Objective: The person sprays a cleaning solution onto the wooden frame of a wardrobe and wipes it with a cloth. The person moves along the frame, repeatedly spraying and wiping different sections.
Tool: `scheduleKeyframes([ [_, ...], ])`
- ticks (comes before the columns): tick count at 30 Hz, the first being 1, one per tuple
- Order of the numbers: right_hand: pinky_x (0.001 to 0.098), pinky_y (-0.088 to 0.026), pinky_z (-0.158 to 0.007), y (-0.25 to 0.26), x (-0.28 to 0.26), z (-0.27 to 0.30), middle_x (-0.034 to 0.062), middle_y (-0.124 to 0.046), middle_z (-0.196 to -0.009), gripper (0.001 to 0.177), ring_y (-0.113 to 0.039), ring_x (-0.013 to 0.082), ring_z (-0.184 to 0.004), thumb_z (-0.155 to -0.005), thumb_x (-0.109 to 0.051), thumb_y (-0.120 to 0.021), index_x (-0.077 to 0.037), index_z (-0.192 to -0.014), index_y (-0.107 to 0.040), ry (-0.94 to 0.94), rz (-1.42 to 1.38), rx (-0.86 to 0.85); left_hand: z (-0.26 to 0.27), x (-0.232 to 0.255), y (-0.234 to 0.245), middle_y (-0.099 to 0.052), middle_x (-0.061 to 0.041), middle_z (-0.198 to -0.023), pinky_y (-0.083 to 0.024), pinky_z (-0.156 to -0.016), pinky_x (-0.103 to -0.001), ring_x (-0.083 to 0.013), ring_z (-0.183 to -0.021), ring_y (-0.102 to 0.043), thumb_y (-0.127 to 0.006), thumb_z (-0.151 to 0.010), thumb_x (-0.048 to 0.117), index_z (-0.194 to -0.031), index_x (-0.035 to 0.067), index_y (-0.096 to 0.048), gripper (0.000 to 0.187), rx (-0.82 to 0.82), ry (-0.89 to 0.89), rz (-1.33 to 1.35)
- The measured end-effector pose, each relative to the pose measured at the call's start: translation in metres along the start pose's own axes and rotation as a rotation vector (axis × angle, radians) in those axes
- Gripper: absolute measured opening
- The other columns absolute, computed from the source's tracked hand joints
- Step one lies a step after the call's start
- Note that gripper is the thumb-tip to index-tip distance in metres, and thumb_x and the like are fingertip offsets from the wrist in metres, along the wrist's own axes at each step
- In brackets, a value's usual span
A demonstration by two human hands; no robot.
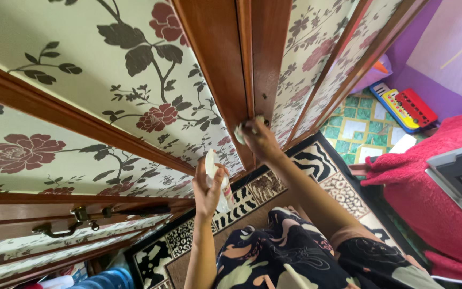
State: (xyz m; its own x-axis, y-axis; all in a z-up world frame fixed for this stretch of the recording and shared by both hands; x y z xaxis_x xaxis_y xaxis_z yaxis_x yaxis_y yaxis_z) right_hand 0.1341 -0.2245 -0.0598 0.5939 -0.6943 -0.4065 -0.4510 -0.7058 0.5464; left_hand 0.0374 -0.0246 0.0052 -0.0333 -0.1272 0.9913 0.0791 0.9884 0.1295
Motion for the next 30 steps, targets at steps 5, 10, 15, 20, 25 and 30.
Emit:
scheduleKeyframes([
  [5,0.0333,-0.059,-0.096,0.029,-0.015,-0.004,0.0043,-0.07,-0.1,0.007,-0.061,0.0201,-0.102,-0.093,-0.004,-0.07,-0.006,-0.095,-0.076,-0.045,-0.035,-0.023,0.008,0.011,-0.011,-0.074,-0.01,-0.084,-0.052,-0.046,-0.029,-0.0154,-0.056,-0.062,-0.056,-0.094,0.057,-0.142,0.004,-0.05,0.072,0.048,-0.126,-0.124],
  [10,0.0416,-0.056,-0.064,0.09,0.008,-0.051,0.0063,-0.075,-0.087,0.02,-0.072,0.0307,-0.078,-0.096,-0.008,-0.063,-0.005,-0.082,-0.077,-0.734,-0.866,0.308,0.017,0.016,-0.012,-0.075,-0.008,-0.082,-0.056,-0.048,-0.029,-0.0144,-0.054,-0.066,-0.057,-0.088,0.059,-0.141,0.006,-0.05,0.075,0.105,-0.032,-0.149],
  [15,0.0363,-0.059,-0.091,0.116,0.024,-0.065,0.012,-0.07,-0.106,0.013,-0.067,0.0246,-0.103,-0.084,0.003,-0.073,-0.005,-0.093,-0.076,-0.265,-0.144,0.391,0.015,0.022,-0.029,-0.074,-0.008,-0.086,-0.057,-0.061,-0.03,-0.0136,-0.071,-0.07,-0.063,-0.095,0.056,-0.134,0.002,-0.055,0.068,0.129,-0.117,-0.078],
  [20,0.0364,-0.059,-0.093,0.072,0.062,-0.013,0.0149,-0.065,-0.115,0.019,-0.065,0.0276,-0.108,-0.082,0.009,-0.075,-0.005,-0.095,-0.072,-0.247,-0.207,0.141,0.008,0.016,-0.06,-0.07,-0.008,-0.083,-0.053,-0.055,-0.032,-0.0137,-0.065,-0.064,-0.064,-0.091,0.05,-0.139,0.002,-0.051,0.068,0.11,-0.052,0.078],
  [25,0.0387,-0.058,-0.092,0.057,0.083,0.015,0.0143,-0.065,-0.112,0.021,-0.066,0.0272,-0.105,-0.079,0.003,-0.074,-0.003,-0.1,-0.073,-0.323,-0.238,0.033,0.008,0.002,-0.087,-0.071,-0.006,-0.082,-0.055,-0.06,-0.029,-0.0105,-0.069,-0.066,-0.063,-0.096,0.044,-0.138,0.002,-0.055,0.06,0.171,-0.116,0.018],
  [30,0.0381,-0.054,-0.092,0.097,0.079,-0.044,0.0101,-0.067,-0.107,0.014,-0.063,0.0257,-0.103,-0.086,0.0,-0.074,-0.009,-0.096,-0.074,-0.237,-0.204,0.225,0.017,-0.014,-0.109,-0.071,-0.006,-0.08,-0.054,-0.056,-0.03,-0.0118,-0.064,-0.064,-0.065,-0.091,0.043,-0.137,0.005,-0.054,0.06,0.209,0.026,0.205],
])
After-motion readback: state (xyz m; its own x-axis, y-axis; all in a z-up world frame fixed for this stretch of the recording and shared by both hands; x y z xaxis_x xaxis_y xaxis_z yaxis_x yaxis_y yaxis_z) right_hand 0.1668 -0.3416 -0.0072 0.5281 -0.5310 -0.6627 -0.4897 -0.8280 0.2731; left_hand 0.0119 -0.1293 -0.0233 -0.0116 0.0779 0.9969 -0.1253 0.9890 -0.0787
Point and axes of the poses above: each hand's wrist, its own z-axis away from the middle knuckle, its own y-axis out of the back of the hand, x = y × z, the point moved 3 cm from there along -z, towards the middle knuckle
